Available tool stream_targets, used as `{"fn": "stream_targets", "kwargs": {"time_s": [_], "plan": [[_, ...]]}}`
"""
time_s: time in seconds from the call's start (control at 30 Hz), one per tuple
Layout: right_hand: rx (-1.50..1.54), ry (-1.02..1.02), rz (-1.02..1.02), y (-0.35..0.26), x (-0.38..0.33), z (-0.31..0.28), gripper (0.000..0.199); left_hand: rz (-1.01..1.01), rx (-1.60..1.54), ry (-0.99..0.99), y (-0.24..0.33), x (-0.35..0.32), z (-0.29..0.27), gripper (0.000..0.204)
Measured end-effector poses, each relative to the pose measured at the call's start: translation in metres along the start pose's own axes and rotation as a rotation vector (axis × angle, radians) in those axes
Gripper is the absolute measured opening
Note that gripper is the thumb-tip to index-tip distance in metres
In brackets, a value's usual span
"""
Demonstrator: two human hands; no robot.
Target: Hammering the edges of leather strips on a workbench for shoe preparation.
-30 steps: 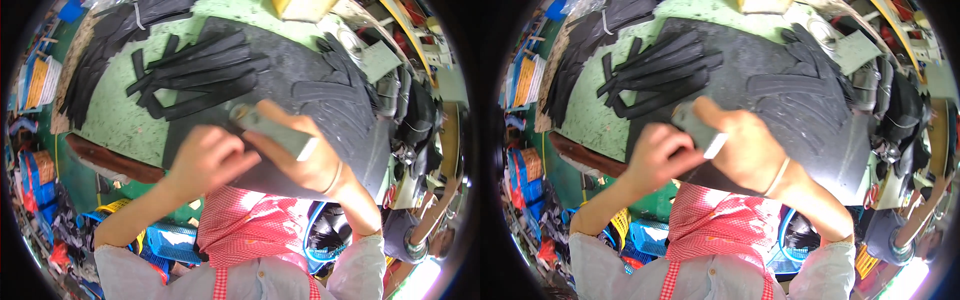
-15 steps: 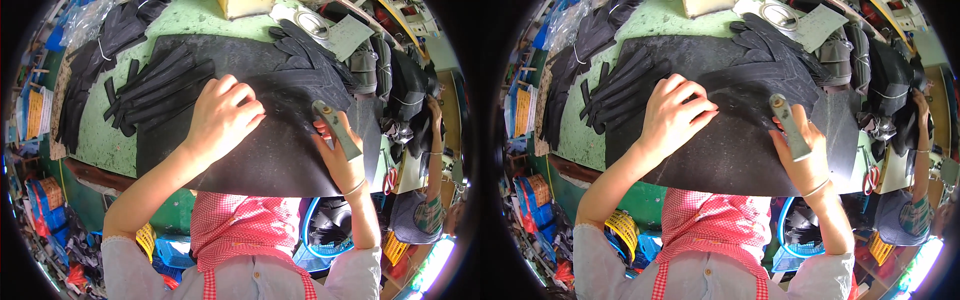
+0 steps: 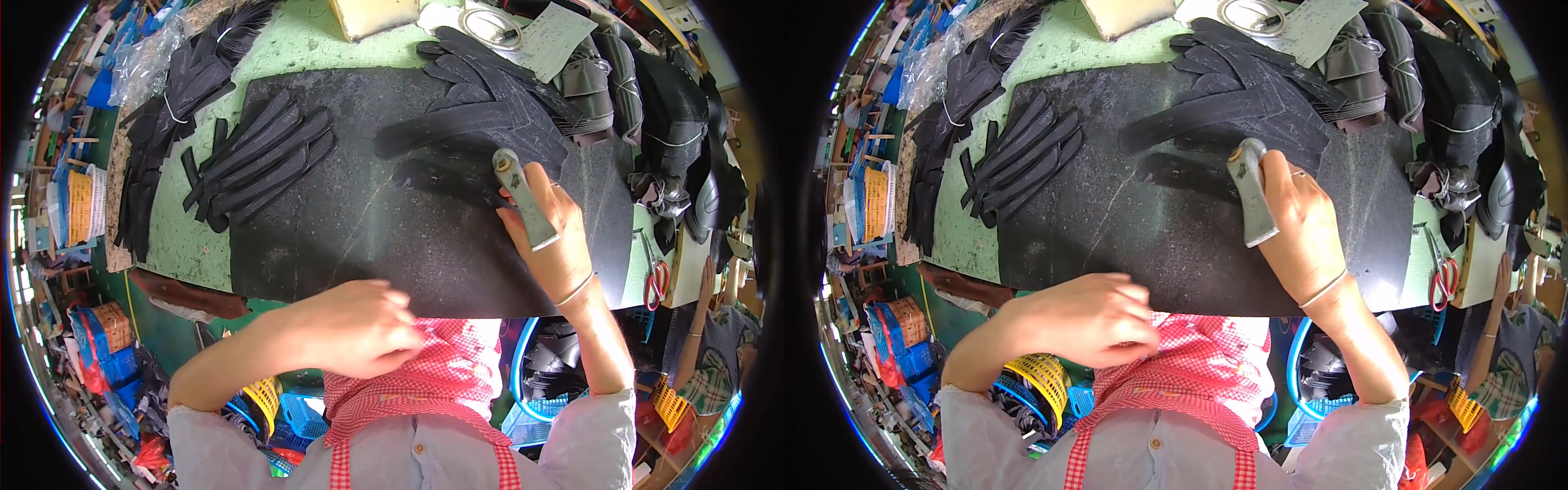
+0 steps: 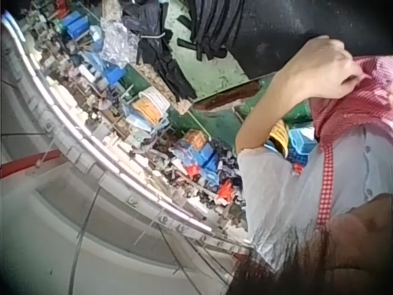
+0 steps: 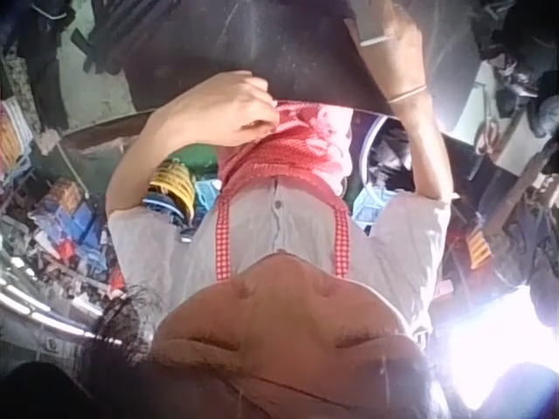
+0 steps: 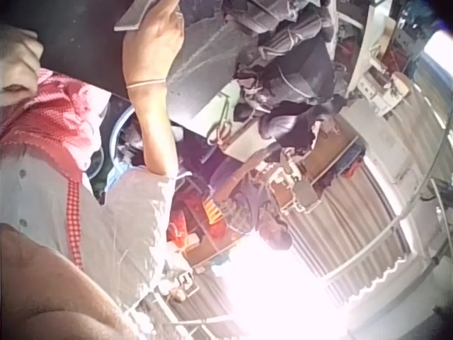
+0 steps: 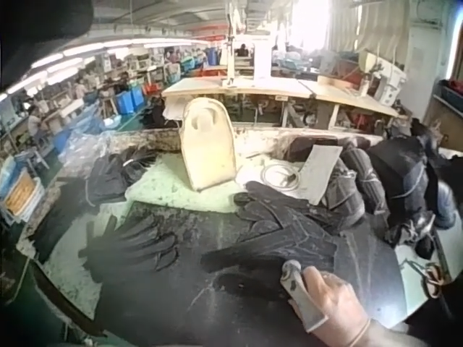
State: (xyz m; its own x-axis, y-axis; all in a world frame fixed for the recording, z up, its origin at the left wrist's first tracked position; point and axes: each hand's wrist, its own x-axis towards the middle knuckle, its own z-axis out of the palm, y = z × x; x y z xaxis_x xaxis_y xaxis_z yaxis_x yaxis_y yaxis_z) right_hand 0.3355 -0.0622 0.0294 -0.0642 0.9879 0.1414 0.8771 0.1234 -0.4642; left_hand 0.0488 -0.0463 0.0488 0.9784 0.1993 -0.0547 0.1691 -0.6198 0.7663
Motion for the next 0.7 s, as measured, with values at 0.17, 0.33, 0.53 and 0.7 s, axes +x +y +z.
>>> {"fn": "stream_targets", "kwargs": {"time_s": [0.17,0.33,0.53,0.7], "plan": [[0.084,-0.044,-0.006,-0.013,-0.011,-0.006,0.032,-0.087,0.337,0.726,-0.040,0.062,-0.008,0.023],[0.584,-0.217,0.146,-0.018,-0.031,-0.041,0.016,-0.109,0.344,0.492,-0.049,0.025,0.002,0.042],[0.430,-0.608,0.002,-0.029,-0.061,-0.063,0.022,-0.261,0.288,0.430,-0.014,-0.003,-0.003,0.060],[0.358,-0.593,-0.100,-0.052,-0.062,-0.043,0.016,-0.164,0.267,0.441,-0.021,0.017,0.021,0.051]]}}
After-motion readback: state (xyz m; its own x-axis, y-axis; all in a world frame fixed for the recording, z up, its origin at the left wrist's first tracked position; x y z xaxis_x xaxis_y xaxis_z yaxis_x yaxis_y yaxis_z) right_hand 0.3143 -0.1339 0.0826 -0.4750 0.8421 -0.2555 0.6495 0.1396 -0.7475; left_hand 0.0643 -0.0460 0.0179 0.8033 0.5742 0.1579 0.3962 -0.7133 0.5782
